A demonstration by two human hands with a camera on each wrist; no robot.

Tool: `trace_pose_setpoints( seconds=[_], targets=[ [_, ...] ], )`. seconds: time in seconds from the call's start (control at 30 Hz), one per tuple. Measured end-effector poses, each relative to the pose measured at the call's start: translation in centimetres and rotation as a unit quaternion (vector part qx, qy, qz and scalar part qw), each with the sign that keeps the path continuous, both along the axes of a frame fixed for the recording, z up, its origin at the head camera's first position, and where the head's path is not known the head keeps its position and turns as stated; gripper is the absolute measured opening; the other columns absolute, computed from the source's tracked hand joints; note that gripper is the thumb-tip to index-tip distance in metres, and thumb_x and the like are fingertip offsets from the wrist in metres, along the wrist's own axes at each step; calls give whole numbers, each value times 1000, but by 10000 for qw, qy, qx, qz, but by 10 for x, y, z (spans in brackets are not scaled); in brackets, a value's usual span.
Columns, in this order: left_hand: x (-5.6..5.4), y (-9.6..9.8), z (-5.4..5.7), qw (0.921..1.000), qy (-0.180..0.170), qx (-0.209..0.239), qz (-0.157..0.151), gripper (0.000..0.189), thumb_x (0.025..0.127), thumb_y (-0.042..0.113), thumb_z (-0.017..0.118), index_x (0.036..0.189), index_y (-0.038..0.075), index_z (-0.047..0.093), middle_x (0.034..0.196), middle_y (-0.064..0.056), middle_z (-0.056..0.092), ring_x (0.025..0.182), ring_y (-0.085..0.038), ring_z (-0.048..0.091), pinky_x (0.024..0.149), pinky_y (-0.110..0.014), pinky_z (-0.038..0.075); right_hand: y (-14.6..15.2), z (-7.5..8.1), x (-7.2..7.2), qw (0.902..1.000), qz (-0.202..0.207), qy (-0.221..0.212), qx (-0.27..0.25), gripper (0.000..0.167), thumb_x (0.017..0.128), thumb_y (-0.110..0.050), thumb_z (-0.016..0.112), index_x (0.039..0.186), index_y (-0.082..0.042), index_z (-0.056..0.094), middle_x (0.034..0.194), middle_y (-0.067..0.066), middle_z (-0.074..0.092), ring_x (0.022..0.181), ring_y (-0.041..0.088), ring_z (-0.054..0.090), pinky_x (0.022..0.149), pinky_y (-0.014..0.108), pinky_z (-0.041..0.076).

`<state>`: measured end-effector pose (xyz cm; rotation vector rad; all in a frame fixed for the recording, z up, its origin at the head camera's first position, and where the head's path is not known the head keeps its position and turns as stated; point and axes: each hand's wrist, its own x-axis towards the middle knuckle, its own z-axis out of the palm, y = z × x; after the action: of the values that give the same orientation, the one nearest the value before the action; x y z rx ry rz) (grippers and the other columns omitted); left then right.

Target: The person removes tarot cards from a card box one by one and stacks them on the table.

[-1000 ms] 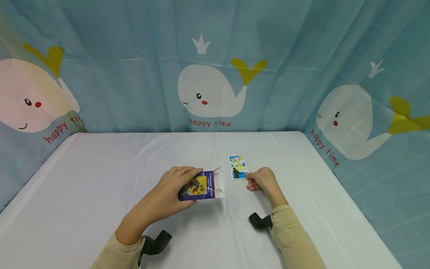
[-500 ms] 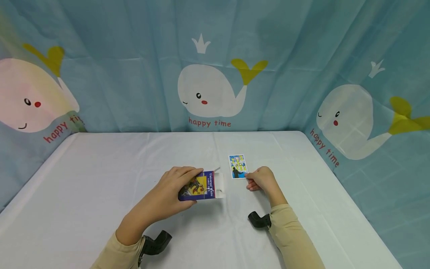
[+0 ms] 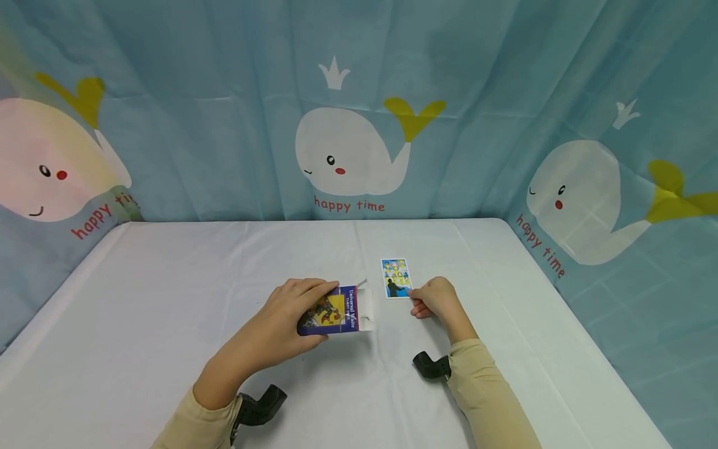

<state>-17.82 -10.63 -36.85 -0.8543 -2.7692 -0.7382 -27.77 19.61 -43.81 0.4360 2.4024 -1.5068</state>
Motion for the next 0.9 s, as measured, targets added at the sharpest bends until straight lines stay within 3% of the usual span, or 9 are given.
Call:
trace_pose_setpoints(
  seconds=[0.17,0.37,0.63,0.9],
  targets=[
    [0,0,-1,10000,-34,5,-22,76,76,20,85,144,15,52,141,-7,55,125,-28,50,104,-55,41,4,6,3,10000,41,8,85,22,93,-14,67,85,6,60,57,4,61,44,7,61,50,22,54],
    [1,-2,-1,10000,-10,-8,39,76,76,21,85,144,15,52,141,-7,55,126,-28,50,104,-54,41,6,30,10,9962,-81,659,563,29,92,-21,69,97,8,67,69,8,69,53,9,65,58,26,58],
    [0,-2,-1,10000,35,8,48,76,77,20,85,144,15,52,141,-7,55,126,-28,50,103,-55,42,-9,59,28,9924,245,1191,163,25,93,-19,68,102,4,70,98,20,73,70,13,70,68,27,60],
    [0,-2,1,10000,-13,2,9,76,76,21,85,144,14,52,142,-7,55,127,-28,49,105,-54,41,-25,80,48,9881,692,1363,-162,19,90,-15,71,94,3,73,79,10,73,70,18,70,74,32,61]
  ],
)
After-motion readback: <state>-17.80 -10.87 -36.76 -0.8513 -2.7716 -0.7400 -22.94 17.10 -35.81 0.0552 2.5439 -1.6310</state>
